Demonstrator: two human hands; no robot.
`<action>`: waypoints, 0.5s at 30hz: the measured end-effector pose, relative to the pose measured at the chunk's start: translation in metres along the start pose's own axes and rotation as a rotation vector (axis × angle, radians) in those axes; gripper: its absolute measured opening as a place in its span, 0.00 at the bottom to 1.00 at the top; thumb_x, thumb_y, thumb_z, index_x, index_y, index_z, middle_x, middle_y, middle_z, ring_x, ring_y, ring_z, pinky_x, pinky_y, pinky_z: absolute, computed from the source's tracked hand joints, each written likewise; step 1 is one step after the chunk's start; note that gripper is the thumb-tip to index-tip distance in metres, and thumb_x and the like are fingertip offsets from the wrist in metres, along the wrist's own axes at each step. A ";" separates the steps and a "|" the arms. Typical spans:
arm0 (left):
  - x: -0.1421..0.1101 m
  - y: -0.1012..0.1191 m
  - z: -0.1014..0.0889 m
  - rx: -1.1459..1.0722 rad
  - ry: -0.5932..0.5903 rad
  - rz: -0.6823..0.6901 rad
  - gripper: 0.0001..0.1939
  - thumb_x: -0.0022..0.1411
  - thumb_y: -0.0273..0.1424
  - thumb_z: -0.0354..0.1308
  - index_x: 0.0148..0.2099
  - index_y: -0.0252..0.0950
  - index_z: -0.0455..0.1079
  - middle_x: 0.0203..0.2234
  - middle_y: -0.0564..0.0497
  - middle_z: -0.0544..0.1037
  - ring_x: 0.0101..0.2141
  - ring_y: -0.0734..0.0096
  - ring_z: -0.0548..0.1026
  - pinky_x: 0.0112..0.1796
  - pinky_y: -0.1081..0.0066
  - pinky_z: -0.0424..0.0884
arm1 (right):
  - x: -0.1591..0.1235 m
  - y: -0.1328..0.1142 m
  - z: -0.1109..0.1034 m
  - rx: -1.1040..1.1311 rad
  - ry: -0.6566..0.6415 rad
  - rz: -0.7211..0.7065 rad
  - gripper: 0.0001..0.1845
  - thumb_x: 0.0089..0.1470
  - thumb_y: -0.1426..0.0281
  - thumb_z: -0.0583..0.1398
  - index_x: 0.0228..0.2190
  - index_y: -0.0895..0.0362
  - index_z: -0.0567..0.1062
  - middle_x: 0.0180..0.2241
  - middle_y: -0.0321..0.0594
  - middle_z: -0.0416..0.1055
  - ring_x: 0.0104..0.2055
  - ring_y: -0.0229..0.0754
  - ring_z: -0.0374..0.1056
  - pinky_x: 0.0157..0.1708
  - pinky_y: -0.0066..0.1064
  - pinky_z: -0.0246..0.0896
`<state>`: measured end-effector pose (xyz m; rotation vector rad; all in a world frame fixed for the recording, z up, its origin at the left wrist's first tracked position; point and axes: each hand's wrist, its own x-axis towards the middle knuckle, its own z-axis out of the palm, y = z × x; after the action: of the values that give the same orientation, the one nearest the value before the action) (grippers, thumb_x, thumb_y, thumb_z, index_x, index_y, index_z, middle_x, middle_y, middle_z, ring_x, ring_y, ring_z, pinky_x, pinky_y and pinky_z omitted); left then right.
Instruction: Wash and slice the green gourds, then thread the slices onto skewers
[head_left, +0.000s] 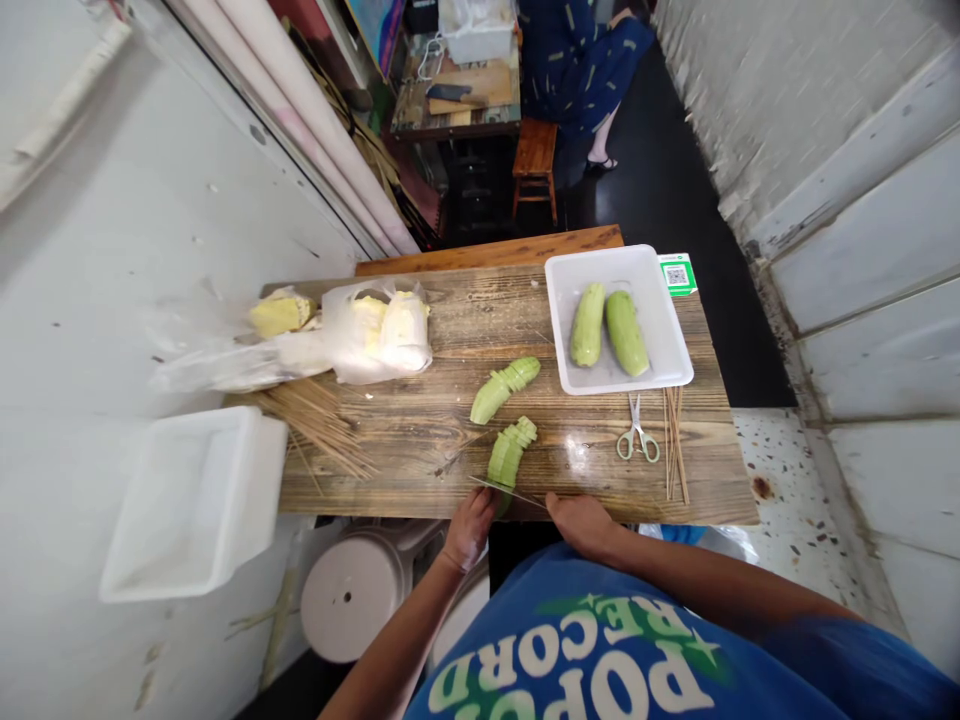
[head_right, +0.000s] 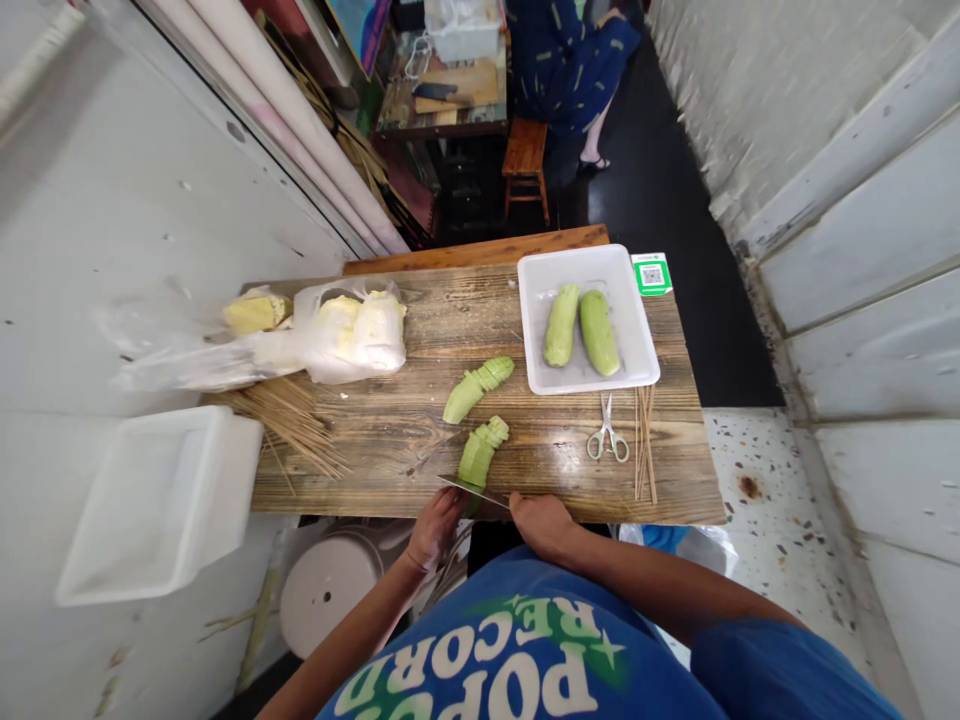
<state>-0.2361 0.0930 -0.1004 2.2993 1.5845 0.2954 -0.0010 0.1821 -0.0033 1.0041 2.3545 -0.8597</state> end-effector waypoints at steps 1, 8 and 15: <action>0.001 0.001 -0.001 0.005 0.004 0.002 0.18 0.62 0.24 0.45 0.52 0.32 0.68 0.44 0.41 0.72 0.48 0.59 0.67 0.49 0.62 0.67 | 0.000 0.000 -0.001 0.002 0.000 -0.001 0.12 0.55 0.80 0.49 0.40 0.62 0.67 0.32 0.52 0.76 0.36 0.46 0.74 0.34 0.31 0.65; 0.008 0.010 -0.011 0.006 -0.016 0.024 0.16 0.63 0.28 0.47 0.51 0.37 0.70 0.45 0.44 0.72 0.48 0.59 0.67 0.48 0.59 0.67 | -0.005 -0.003 -0.008 0.020 0.006 -0.015 0.11 0.55 0.79 0.50 0.39 0.62 0.68 0.32 0.52 0.76 0.37 0.45 0.74 0.35 0.30 0.64; 0.005 0.013 -0.012 -0.039 0.028 -0.022 0.17 0.64 0.28 0.45 0.49 0.38 0.71 0.41 0.45 0.73 0.45 0.61 0.68 0.45 0.62 0.69 | -0.011 -0.006 -0.008 0.029 -0.004 -0.023 0.12 0.55 0.78 0.50 0.40 0.62 0.68 0.33 0.52 0.76 0.37 0.46 0.74 0.33 0.30 0.65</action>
<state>-0.2271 0.0954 -0.0843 2.2565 1.6025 0.3516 -0.0001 0.1792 0.0113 0.9878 2.3611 -0.9055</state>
